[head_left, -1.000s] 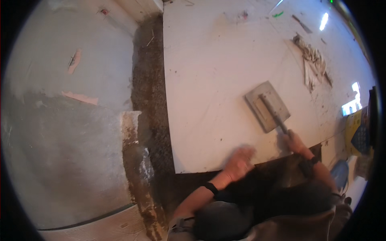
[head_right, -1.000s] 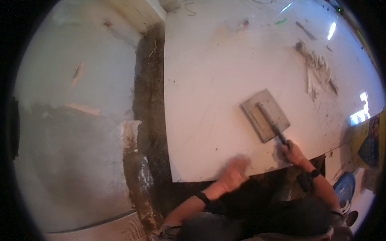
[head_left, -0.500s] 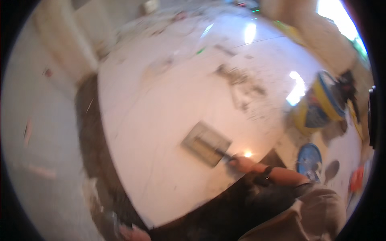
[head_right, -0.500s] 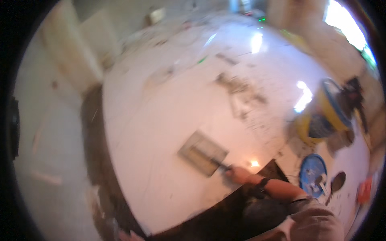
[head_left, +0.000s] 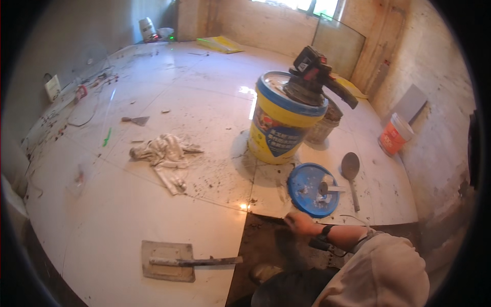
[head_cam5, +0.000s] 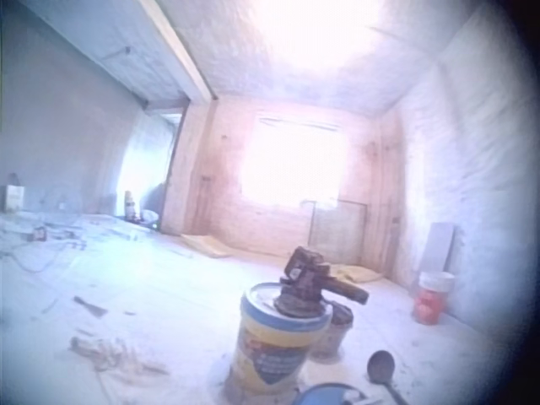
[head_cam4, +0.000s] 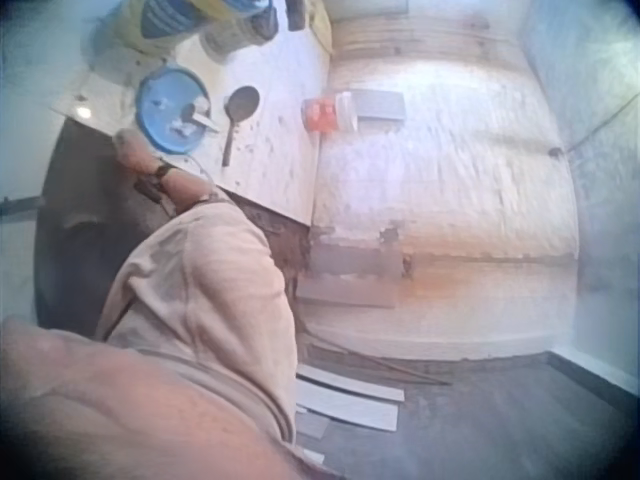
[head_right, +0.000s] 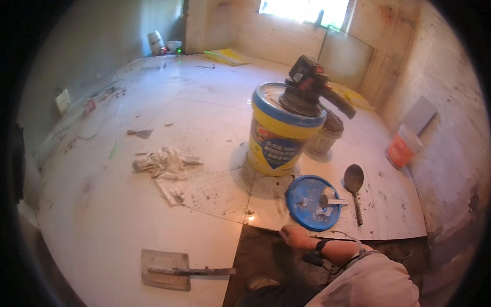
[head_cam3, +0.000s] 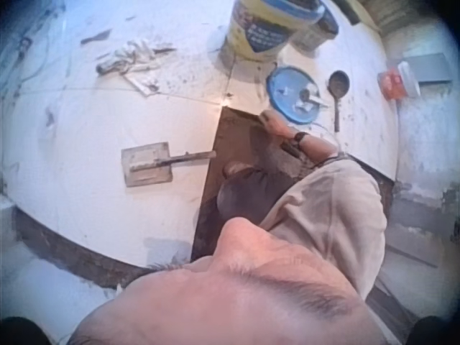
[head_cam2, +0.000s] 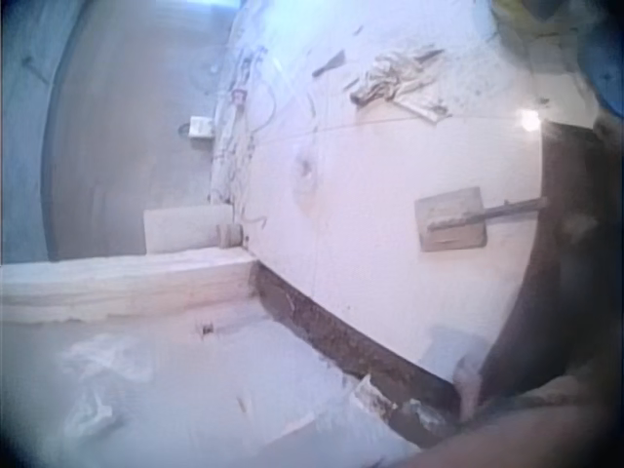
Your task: Applying mortar and leveling floor tiles.
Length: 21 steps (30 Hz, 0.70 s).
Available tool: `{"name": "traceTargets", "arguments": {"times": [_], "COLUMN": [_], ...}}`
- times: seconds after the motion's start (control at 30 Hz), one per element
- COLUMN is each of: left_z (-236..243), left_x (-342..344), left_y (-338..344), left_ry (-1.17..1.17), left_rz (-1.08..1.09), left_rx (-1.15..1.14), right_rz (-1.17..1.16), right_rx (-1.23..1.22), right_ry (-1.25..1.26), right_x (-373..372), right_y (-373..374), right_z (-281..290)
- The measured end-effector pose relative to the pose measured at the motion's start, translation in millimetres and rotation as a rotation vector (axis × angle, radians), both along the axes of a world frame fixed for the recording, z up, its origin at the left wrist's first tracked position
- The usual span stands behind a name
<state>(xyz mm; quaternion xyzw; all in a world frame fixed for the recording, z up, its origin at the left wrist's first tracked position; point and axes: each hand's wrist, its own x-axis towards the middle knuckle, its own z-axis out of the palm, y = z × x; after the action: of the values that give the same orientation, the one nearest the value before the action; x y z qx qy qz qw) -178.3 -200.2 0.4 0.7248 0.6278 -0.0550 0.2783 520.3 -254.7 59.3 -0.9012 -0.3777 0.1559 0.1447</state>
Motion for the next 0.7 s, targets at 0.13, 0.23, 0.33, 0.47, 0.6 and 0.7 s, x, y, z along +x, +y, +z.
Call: {"name": "traceTargets", "arguments": {"times": [0.13,0.23,0.33,0.47,0.6,0.7], "left_z": [25,37,43,56,78,79], "left_x": [6,5,5,18,28,24], "left_y": [51,114,131,123,113,110], "left_ry": [0.035,-0.176,-0.388,-0.164,0.423,0.187], "left_rz": [0.312,0.537,0.862,0.491,0.532,0.49], "left_rx": [0.18,0.241,0.257,0.245,0.099,0.127], "right_rz": [-0.198,-0.494,-0.602,-0.641,-0.268,-0.265], "right_rx": [0.473,0.337,0.063,-0.348,-0.43,-0.544], "right_ry": [-0.501,-0.495,-0.415,-0.398,-0.585,-0.364], "right_x": [91,166,180,158,168,206], "right_y": [-21,-42,-103,-166,-175,-152], "right_z": [44,73,68,34,5,-15]}}
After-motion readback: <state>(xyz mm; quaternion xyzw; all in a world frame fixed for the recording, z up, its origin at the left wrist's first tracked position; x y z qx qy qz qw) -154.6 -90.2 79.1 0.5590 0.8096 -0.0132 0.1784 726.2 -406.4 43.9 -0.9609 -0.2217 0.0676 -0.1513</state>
